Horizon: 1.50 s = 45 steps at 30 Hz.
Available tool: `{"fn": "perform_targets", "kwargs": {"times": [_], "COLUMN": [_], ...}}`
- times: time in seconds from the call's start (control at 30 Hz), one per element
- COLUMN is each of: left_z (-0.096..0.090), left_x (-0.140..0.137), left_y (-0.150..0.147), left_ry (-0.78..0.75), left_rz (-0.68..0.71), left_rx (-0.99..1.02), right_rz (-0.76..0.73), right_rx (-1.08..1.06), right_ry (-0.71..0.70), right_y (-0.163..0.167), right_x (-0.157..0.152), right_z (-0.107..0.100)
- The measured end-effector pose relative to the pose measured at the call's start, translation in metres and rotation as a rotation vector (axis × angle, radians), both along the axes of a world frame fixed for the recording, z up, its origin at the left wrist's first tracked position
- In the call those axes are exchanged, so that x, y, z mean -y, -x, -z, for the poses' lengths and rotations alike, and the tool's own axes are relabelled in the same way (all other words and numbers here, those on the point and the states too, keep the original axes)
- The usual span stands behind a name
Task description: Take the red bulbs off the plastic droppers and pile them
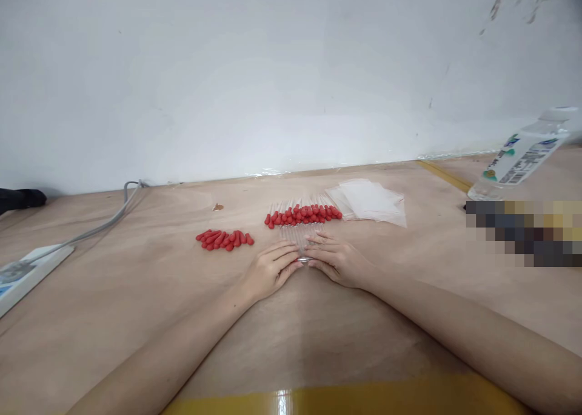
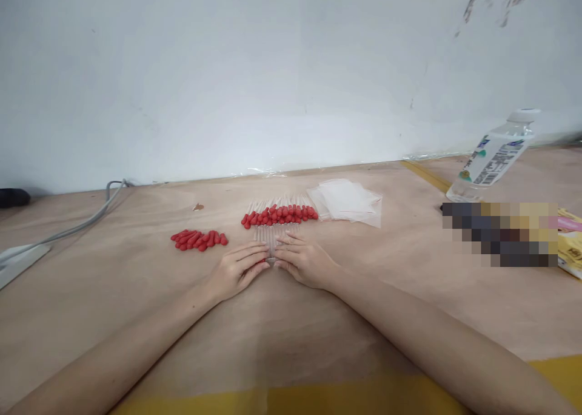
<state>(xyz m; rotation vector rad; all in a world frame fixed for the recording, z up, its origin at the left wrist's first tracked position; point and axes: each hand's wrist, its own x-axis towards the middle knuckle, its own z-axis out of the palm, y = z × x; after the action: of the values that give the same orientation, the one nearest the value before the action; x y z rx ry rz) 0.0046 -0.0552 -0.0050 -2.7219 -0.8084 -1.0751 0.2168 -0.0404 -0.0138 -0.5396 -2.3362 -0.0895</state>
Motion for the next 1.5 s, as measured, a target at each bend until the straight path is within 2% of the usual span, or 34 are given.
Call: {"fn": "perform_targets", "kwargs": {"times": [0.17,0.57,0.97,1.33,1.43,1.5], "left_z": [0.000,0.001,-0.004,-0.004,-0.004,-0.008], "left_x": [0.000,0.004,0.006,0.010,0.010,0.007], "left_y": [0.000,0.003,0.007,0.004,0.012,0.024], "left_ry": [-0.041,0.067,0.074,-0.039,-0.055,-0.068], "left_rz": [0.012,0.054,0.070,0.083,0.069,0.010], "left_rx": [-0.001,-0.051,-0.086,-0.082,-0.093,-0.040], "right_rz": [-0.019,-0.109,-0.087,-0.131,-0.137,-0.086], "right_rx": [-0.005,0.002,-0.032,-0.065,-0.071,-0.116], "right_ry": [0.032,-0.031,-0.165,-0.174,-0.186,-0.179], "right_y": [0.003,0.002,-0.001,-0.009,-0.015,-0.022], "right_x": [0.002,0.007,0.009,0.010,0.010,0.007], "right_z": [0.001,-0.005,-0.004,0.003,0.001,0.000]}}
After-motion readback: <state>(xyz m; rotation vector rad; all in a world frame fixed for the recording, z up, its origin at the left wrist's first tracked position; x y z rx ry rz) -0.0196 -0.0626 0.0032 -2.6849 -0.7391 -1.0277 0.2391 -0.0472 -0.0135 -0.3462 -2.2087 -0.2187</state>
